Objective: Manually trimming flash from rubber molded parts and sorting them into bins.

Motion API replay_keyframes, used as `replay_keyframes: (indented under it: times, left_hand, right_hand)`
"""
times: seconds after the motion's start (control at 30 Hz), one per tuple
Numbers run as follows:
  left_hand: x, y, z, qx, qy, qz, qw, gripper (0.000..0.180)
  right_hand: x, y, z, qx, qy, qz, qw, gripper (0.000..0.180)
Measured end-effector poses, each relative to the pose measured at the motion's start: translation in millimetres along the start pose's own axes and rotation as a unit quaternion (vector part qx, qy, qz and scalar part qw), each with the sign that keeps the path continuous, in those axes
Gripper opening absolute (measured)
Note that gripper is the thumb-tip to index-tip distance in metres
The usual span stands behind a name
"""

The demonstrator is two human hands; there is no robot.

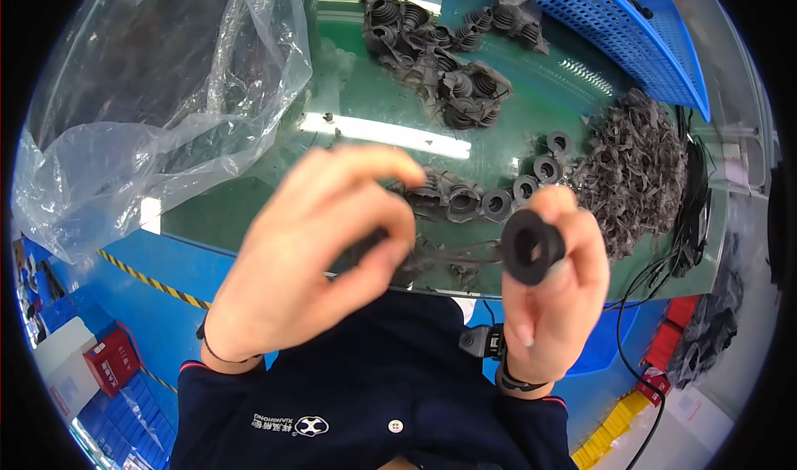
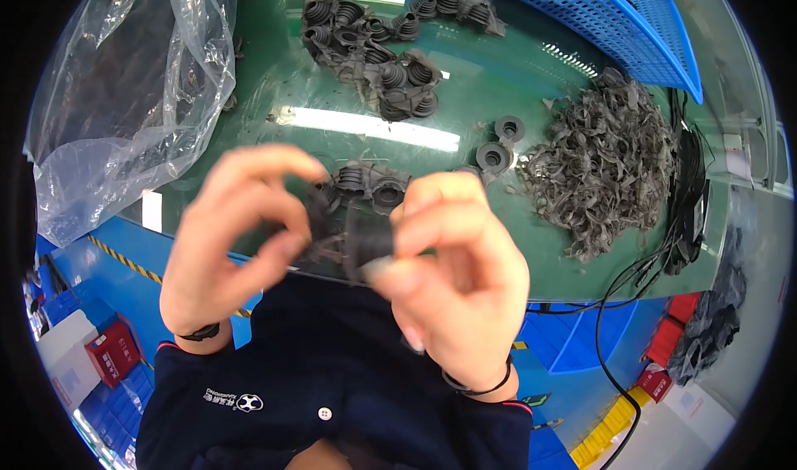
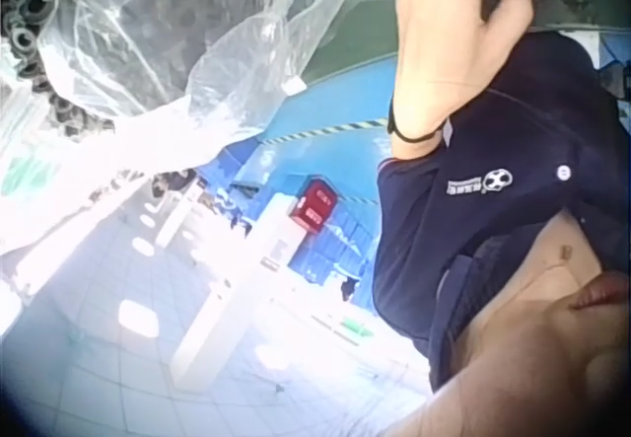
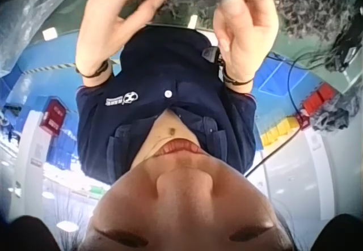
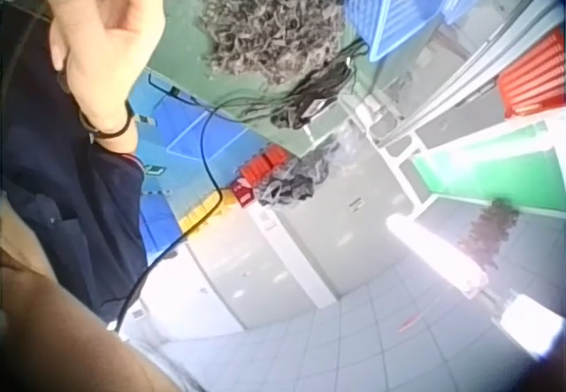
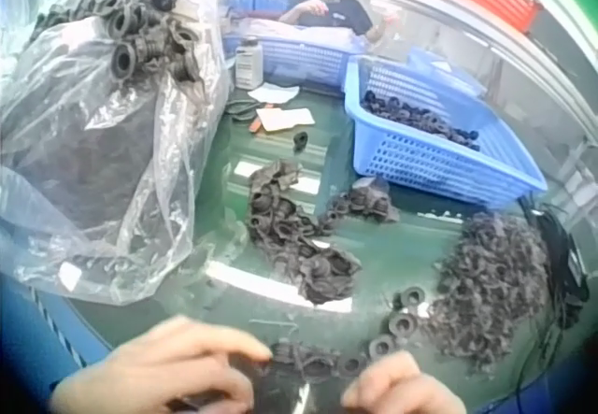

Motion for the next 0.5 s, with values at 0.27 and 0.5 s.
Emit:
replay_keyframes:
  times: [0.27, 0.5]
  left_hand:
    - [2, -6, -6, 0.263, 0.008, 0.107, 0.959, 0.007]
    - [-4, 32, -2, -0.080, 0.140, -0.143, 0.976, 0.061]
  right_hand:
    - [-1, 20, 2, -0.372, 0.091, -0.168, 0.908, 0.016]
    - [7, 26, -4, -0.189, 0.067, -0.235, 0.951, 0.028]
Point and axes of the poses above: each hand's wrist, its own x-axis away from the middle knuckle, its own z-axis out of the back of the hand, y = z × x, the point moved 5 cm from there along -x, towards the middle knuckle, and after that the axes turned 10 degrees about z, right-handed, at the moved point
